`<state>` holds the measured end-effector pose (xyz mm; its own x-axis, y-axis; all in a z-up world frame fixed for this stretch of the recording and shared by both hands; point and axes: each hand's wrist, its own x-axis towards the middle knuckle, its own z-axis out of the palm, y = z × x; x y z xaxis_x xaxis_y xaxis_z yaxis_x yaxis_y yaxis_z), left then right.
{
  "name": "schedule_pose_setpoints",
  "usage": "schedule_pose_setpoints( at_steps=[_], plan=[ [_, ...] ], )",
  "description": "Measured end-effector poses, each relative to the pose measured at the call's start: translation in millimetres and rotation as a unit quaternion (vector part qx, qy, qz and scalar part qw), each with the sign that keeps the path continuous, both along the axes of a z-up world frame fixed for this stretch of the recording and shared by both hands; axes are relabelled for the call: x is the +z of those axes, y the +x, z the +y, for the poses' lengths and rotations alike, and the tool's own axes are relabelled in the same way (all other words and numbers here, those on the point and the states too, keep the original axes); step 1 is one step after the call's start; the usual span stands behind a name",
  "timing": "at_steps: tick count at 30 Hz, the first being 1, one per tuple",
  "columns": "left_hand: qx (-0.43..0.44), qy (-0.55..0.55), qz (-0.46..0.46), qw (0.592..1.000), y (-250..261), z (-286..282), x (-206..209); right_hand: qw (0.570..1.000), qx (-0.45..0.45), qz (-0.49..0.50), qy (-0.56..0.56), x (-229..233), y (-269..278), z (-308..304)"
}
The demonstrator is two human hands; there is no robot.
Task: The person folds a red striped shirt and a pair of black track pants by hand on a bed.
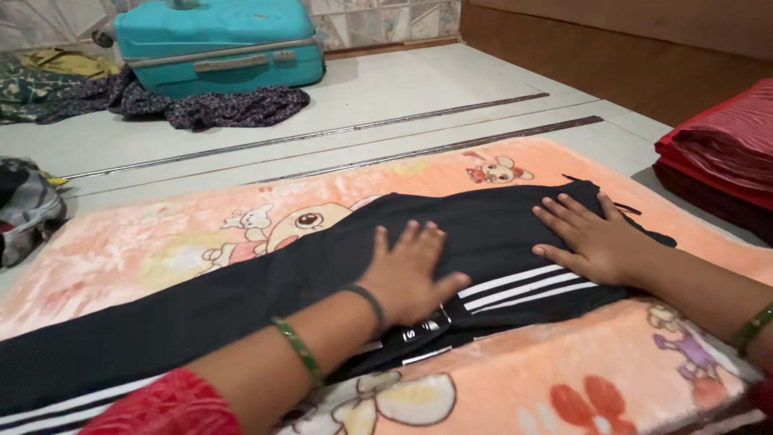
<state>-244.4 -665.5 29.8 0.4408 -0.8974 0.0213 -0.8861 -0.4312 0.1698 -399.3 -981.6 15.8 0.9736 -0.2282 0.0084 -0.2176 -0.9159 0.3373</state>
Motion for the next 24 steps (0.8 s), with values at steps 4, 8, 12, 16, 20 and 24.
schedule_pose_setpoints(
  at_steps=[4,8,12,16,20,24],
  plan=[
    [0.015,0.0,0.023,1.0,-31,-9,-2,1.0,-0.016,-0.006,0.02,18,9,29],
    [0.017,-0.063,0.027,0.998,-21,-9,-21,0.964,0.104,-0.135,0.204,18,46,105],
    [0.052,-0.304,0.116,0.944,7,-8,-40,0.9,0.118,-0.145,0.394,7,90,172],
    [0.046,-0.104,-0.038,0.993,24,39,-42,0.956,0.085,-0.071,0.273,-2,99,190],
    [0.012,-0.082,-0.029,0.996,27,91,-27,0.982,0.107,-0.033,0.15,-4,95,192],
    [0.016,-0.099,-0.044,0.994,60,193,-20,0.983,0.1,-0.042,0.146,-8,96,185]
  ],
)
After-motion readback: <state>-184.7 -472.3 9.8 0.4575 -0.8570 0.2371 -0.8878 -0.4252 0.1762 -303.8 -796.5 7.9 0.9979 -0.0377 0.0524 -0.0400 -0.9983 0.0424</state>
